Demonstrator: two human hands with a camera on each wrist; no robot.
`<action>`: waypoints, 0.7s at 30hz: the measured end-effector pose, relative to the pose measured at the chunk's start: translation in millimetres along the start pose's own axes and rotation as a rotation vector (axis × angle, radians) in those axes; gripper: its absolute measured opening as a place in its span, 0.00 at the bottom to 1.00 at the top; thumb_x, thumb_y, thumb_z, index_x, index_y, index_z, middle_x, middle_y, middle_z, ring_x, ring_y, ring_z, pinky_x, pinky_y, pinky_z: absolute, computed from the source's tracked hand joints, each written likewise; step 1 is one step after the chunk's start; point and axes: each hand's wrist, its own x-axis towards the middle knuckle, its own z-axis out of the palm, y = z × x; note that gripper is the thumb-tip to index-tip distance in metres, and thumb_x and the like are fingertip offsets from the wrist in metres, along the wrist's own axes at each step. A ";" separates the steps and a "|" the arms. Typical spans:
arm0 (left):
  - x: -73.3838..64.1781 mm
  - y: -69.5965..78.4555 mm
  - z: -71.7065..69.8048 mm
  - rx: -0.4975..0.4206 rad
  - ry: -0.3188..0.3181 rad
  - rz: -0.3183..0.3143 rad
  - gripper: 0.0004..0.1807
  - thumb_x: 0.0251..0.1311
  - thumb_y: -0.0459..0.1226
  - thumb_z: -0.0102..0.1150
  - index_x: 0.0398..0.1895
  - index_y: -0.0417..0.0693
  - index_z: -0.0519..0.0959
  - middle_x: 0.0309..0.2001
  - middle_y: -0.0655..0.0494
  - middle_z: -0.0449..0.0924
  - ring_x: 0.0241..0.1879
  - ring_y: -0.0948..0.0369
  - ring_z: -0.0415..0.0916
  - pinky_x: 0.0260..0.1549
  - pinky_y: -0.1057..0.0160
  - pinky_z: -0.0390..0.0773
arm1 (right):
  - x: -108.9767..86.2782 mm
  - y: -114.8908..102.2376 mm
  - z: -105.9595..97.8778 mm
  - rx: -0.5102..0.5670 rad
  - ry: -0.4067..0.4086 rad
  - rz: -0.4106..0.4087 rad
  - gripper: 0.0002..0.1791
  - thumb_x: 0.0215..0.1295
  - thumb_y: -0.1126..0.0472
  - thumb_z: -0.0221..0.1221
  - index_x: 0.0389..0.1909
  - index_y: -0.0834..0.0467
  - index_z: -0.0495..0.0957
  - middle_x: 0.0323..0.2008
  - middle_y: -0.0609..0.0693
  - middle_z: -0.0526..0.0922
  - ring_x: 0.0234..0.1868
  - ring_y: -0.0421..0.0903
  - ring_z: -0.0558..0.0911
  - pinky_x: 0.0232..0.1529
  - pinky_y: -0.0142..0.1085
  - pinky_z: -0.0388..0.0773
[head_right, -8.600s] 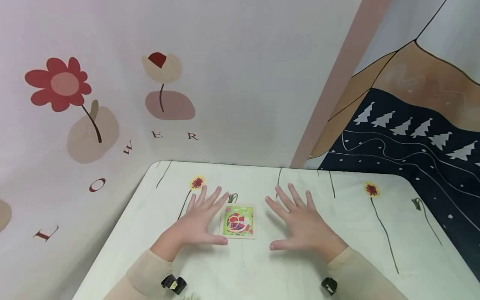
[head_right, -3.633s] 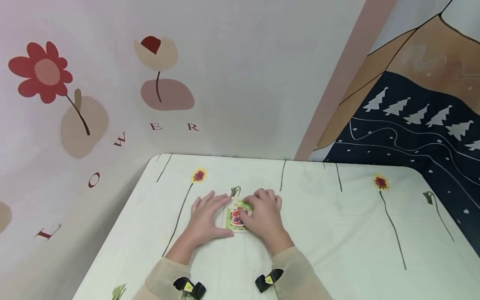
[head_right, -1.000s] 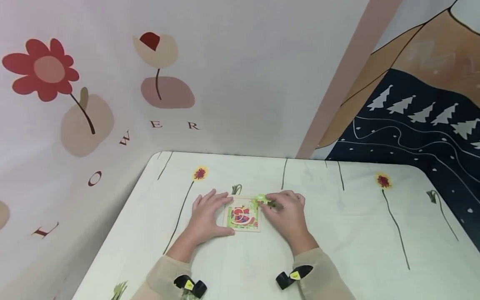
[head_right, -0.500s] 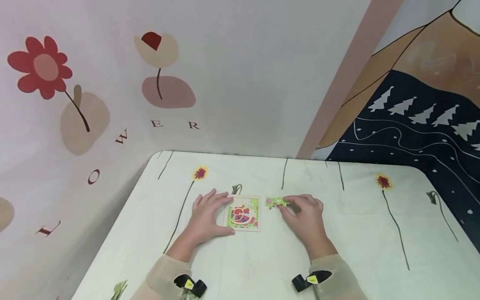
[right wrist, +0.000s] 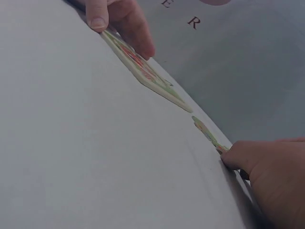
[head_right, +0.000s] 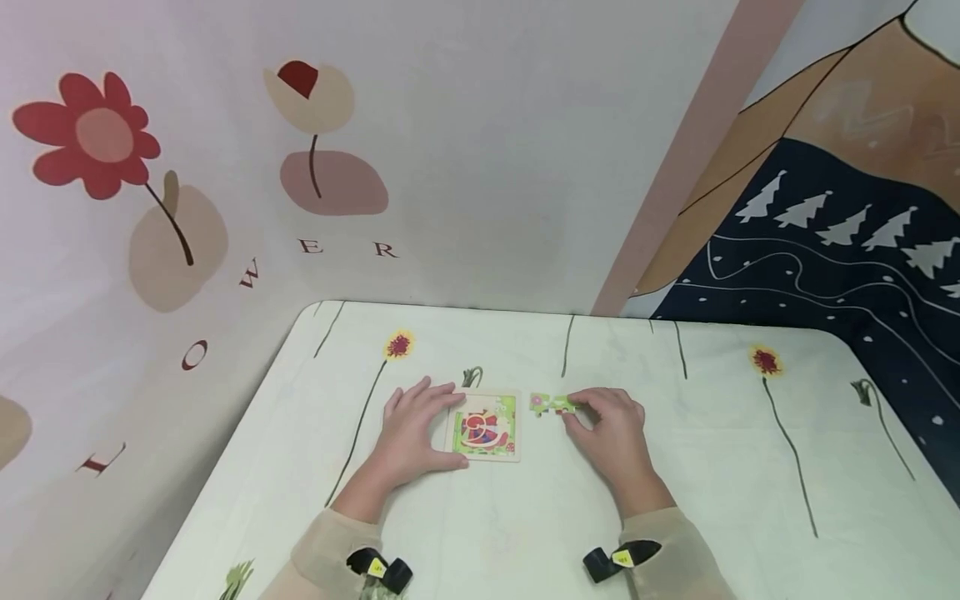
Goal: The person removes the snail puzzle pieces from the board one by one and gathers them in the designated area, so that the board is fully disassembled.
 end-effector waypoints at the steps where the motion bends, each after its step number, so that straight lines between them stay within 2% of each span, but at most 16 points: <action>1: 0.2 -0.1 0.2 0.004 -0.001 0.000 0.53 0.38 0.58 0.89 0.73 0.57 0.78 0.77 0.55 0.71 0.81 0.43 0.53 0.75 0.29 0.43 | 0.2 -0.2 0.1 -0.001 -0.002 0.000 0.13 0.59 0.65 0.78 0.44 0.55 0.90 0.44 0.52 0.91 0.53 0.55 0.82 0.62 0.62 0.65; 7: 0.5 0.2 0.8 0.003 -0.011 -0.014 0.54 0.38 0.58 0.89 0.73 0.58 0.78 0.78 0.56 0.70 0.82 0.44 0.52 0.76 0.31 0.41 | 0.4 -3.7 0.9 0.009 0.002 -0.001 0.13 0.59 0.65 0.77 0.44 0.56 0.90 0.46 0.53 0.88 0.53 0.56 0.80 0.62 0.64 0.64; 14: 0.0 1.0 0.9 -0.003 0.005 -0.017 0.53 0.37 0.57 0.90 0.72 0.59 0.79 0.77 0.57 0.71 0.82 0.44 0.53 0.76 0.31 0.42 | 6.3 -14.0 4.8 -0.023 -0.005 -0.030 0.14 0.60 0.62 0.75 0.47 0.58 0.90 0.48 0.55 0.85 0.56 0.57 0.76 0.62 0.65 0.59; 21: -0.4 3.5 0.6 -0.001 -0.002 -0.019 0.52 0.38 0.57 0.89 0.72 0.59 0.79 0.77 0.56 0.71 0.81 0.44 0.53 0.76 0.30 0.42 | 9.3 -26.6 18.7 -0.072 -0.027 -0.014 0.13 0.62 0.56 0.76 0.46 0.56 0.91 0.49 0.54 0.82 0.59 0.59 0.70 0.62 0.63 0.56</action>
